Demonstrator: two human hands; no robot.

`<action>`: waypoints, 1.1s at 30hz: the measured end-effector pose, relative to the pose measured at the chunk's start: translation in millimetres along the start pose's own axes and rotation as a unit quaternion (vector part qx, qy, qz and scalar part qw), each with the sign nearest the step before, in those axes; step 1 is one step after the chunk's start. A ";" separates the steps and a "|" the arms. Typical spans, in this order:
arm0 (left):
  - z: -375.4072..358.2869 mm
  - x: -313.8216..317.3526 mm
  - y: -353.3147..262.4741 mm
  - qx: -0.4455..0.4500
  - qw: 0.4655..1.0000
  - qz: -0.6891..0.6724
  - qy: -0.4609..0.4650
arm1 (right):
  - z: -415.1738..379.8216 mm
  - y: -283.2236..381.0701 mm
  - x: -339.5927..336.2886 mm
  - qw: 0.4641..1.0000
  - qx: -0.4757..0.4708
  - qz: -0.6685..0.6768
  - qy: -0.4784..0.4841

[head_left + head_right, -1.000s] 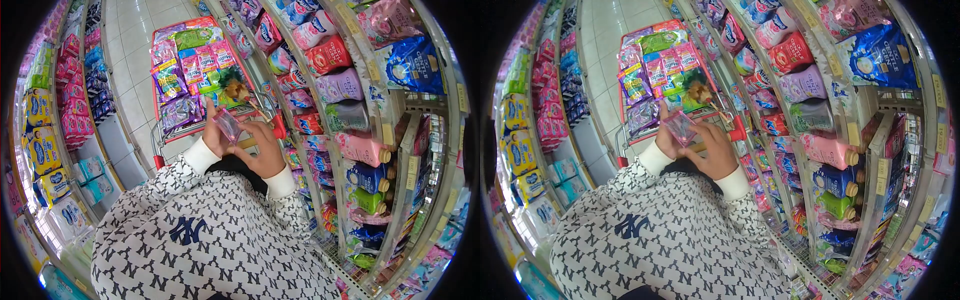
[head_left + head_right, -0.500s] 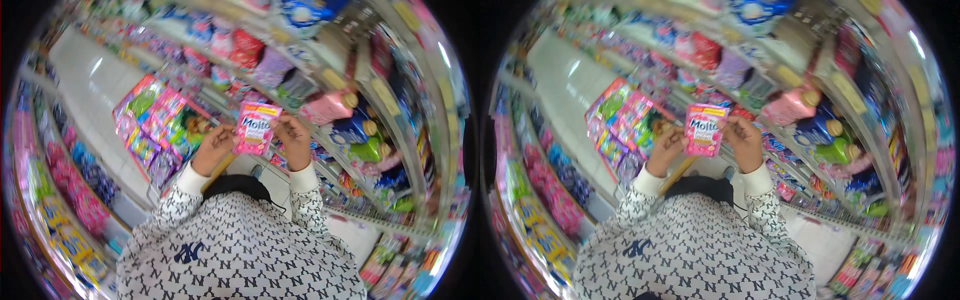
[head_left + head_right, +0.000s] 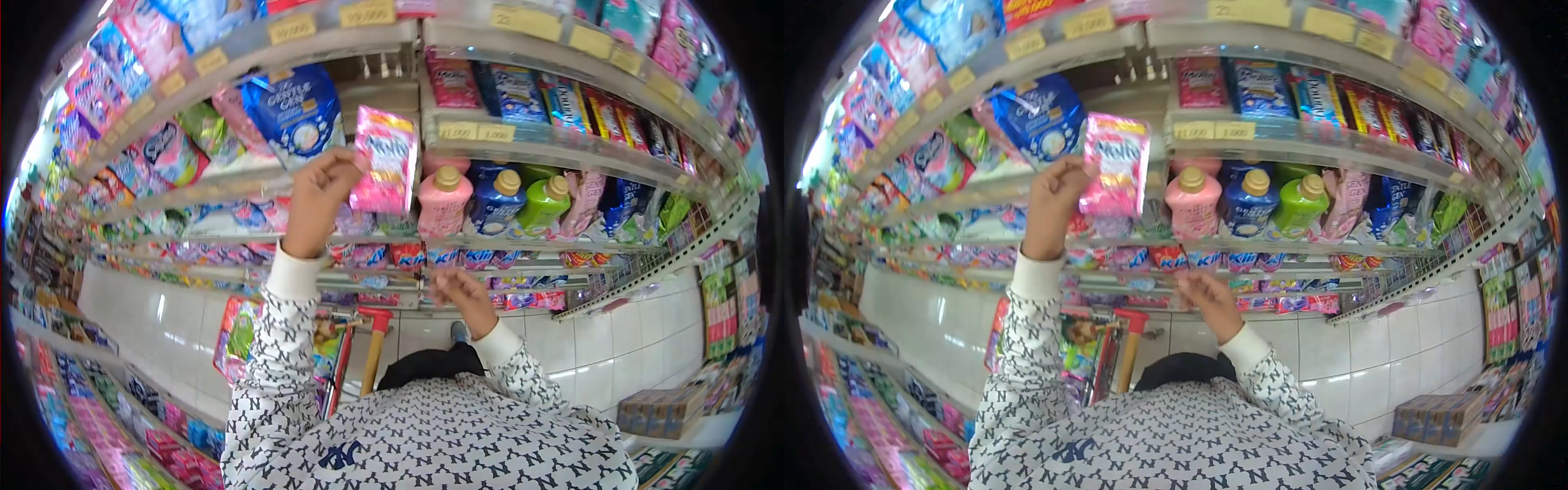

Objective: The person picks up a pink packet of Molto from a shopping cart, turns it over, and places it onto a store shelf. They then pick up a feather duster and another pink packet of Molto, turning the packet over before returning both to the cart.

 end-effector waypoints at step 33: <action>172.4 65.0 9.7 0.164 0.871 0.429 0.173 | -45.3 -85.7 -11.4 0.981 0.169 0.079 0.061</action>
Point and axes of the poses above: each hand's wrist, its own z-axis towards the middle knuckle, its own x-axis out of the palm, y = z × x, the point moved 7 cm from there along z, towards the middle knuckle, and after that the axes turned 10 degrees about y, right-handed, at the moved point
